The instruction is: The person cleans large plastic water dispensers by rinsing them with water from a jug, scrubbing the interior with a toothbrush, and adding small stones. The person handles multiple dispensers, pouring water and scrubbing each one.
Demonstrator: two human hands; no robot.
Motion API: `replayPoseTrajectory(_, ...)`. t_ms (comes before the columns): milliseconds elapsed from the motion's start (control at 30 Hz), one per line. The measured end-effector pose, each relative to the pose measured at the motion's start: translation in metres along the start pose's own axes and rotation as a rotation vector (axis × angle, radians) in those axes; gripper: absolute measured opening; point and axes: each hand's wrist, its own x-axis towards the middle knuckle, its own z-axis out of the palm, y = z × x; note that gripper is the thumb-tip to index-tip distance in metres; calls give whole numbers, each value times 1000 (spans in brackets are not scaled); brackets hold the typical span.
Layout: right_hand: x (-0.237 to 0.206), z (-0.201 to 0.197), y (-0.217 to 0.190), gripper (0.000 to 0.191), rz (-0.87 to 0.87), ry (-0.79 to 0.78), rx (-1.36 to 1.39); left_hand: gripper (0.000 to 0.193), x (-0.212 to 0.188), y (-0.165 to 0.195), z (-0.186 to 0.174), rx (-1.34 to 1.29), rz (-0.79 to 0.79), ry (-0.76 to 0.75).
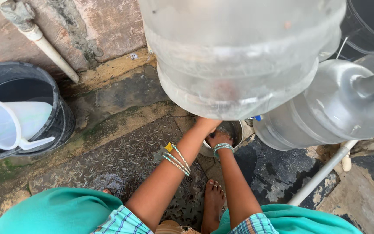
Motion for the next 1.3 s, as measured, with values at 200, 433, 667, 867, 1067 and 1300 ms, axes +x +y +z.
replayPoseTrajectory(200, -19, 20, 1, 48, -55, 422, 261, 34, -40, 44, 50, -571, -127, 20)
replayPoseTrajectory(433, -12, 20, 6, 55, -387, 258, 1033, 34, -37, 144, 61, -1157, -265, 128)
replayPoseTrajectory(667, -2, -34, 13, 65, -148, 478, 289, 62, -16, 193, -14, -1345, -376, 211)
replayPoseTrajectory(867, -14, -153, -54, 57, -661, 529, 1191, 82, -7, 170, -75, -1282, -414, 154)
replayPoseTrajectory(1067, -62, -195, -181, 63, -1138, 237, 995, 92, 4, 156, -131, -808, -444, -13)
replayPoseTrajectory(1300, -86, -170, -260, 72, -1077, 537, 769, 50, 8, 220, -259, 529, -496, 61)
